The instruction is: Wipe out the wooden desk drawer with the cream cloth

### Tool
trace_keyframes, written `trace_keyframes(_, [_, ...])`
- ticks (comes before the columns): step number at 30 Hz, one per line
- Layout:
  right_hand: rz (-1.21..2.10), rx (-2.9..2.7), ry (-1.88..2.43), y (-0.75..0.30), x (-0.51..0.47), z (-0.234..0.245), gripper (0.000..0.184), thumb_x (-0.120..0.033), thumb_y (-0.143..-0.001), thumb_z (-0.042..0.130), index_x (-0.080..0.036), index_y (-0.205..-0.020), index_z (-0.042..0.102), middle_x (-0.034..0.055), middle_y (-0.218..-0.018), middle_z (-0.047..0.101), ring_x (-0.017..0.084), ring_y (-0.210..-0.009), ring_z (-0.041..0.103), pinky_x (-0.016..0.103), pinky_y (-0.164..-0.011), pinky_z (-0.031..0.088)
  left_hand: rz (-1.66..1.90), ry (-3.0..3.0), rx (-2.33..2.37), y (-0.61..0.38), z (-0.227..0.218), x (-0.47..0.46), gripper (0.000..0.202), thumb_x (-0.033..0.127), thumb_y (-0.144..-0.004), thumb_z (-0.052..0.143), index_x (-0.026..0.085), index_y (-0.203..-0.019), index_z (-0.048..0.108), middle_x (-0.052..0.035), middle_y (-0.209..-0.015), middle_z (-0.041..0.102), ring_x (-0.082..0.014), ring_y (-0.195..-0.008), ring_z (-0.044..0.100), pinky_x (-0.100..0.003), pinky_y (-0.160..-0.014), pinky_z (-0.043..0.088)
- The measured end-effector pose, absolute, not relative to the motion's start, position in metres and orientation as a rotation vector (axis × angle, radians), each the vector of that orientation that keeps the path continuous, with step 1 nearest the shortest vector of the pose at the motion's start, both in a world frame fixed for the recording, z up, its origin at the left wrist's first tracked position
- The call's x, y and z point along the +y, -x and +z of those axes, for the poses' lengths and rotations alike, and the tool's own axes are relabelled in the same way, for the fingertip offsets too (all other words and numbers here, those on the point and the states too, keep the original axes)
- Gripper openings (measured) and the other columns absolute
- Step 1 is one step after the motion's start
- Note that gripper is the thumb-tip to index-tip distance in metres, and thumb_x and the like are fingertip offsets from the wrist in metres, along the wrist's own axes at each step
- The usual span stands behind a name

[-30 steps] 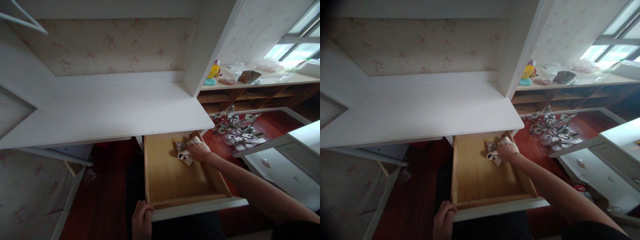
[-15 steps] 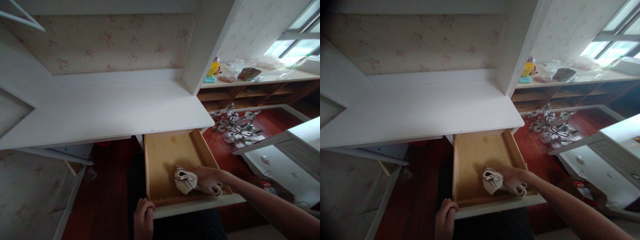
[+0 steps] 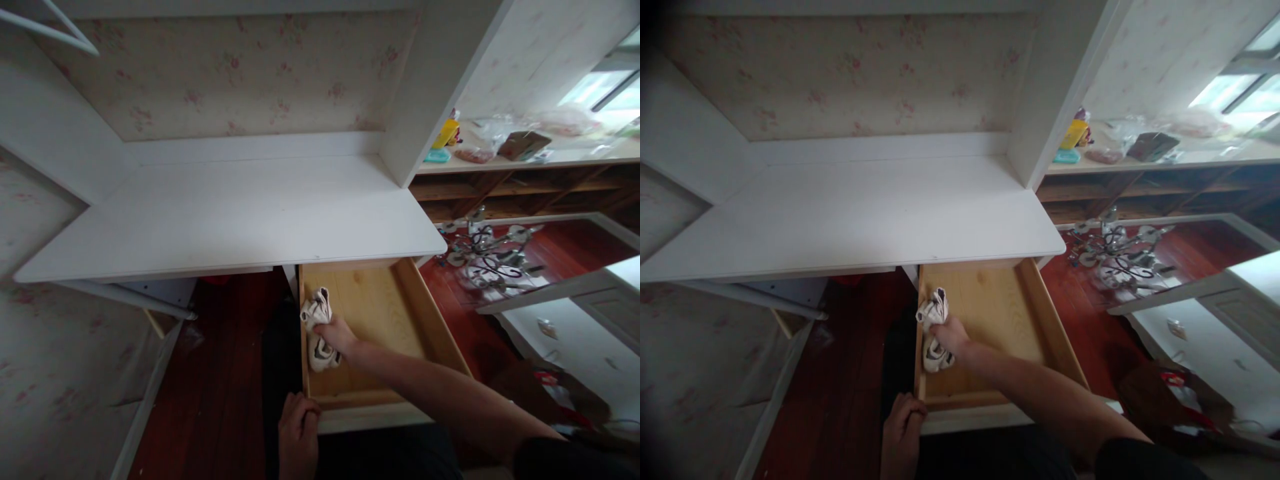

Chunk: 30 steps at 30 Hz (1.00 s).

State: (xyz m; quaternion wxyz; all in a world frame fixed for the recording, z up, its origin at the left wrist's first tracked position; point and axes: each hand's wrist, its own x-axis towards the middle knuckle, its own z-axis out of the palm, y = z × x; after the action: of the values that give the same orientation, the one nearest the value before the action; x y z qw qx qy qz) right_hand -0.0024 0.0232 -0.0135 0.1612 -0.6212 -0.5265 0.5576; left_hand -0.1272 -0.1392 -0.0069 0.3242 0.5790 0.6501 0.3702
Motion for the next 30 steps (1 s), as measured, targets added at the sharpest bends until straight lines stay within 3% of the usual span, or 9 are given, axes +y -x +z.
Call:
trace_keyframes(9, [1.341,-1.681,1.833,0.012,0.111,-0.01,0.038,-0.017,-0.072,0.061,-0.018,-0.109,0.064,0.0036,-0.095,0.069,0.019,-0.088,0.065,0.023,-0.07,0.049,1.018,-1.387,1.72,0.12,-0.003,-0.144,0.029,0.027,-0.087,0.041,0.022,-0.063,0.057,-0.0001,-0.064,0.057,-0.0158,-0.067,0.051,-0.03,-0.076,0.04])
trace_keyframes(13, [1.283,-1.801,1.815,-0.007,0.097,-0.006,0.033,-0.014,-0.071,0.06,-0.019,-0.103,0.067,0.0028,-0.091,0.07,0.021,-0.088,0.066,0.023,-0.071,0.048,1.01,-1.394,1.736,0.121,-0.006,-0.143,0.03,0.028,-0.087,0.042,0.022,-0.063,0.059,-0.0014,-0.065,0.057,-0.0167,-0.069,0.052,-0.028,-0.068,0.041])
trace_keyframes(19, [1.171,-1.914,1.805,-0.044,0.065,0.019,0.019,-0.021,-0.079,0.054,-0.019,-0.091,0.068,0.0029,-0.087,0.07,0.023,-0.087,0.066,0.023,-0.069,0.044,0.99,-1.484,1.716,0.126,-0.006,-0.143,0.029,0.03,-0.088,0.044,0.022,-0.065,0.062,-0.0013,-0.066,0.06,-0.0153,-0.067,0.056,-0.025,-0.064,0.045])
trace_keyframes(25, [0.993,-2.068,1.66,-0.055,0.038,0.047,0.024,-0.02,-0.081,0.051,-0.021,-0.101,0.063,0.0028,-0.093,0.071,0.02,-0.084,0.067,0.021,-0.068,0.043,1.004,-1.388,1.76,0.127,0.003,-0.147,0.034,0.046,-0.089,0.046,0.02,-0.082,0.068,-0.0055,-0.078,0.066,-0.0165,-0.073,0.062,-0.026,-0.066,0.051])
trace_keyframes(30, [0.881,-2.177,1.321,-0.043,0.02,0.055,0.048,-0.007,-0.075,0.047,-0.022,-0.12,0.056,0.0041,-0.123,0.063,0.019,-0.111,0.058,0.024,-0.093,0.043,1.073,-1.253,1.881,0.13,-0.002,-0.161,0.039,0.054,-0.085,0.053,0.018,-0.093,0.067,-0.0085,-0.091,0.069,-0.0201,-0.084,0.066,-0.031,-0.073,0.054])
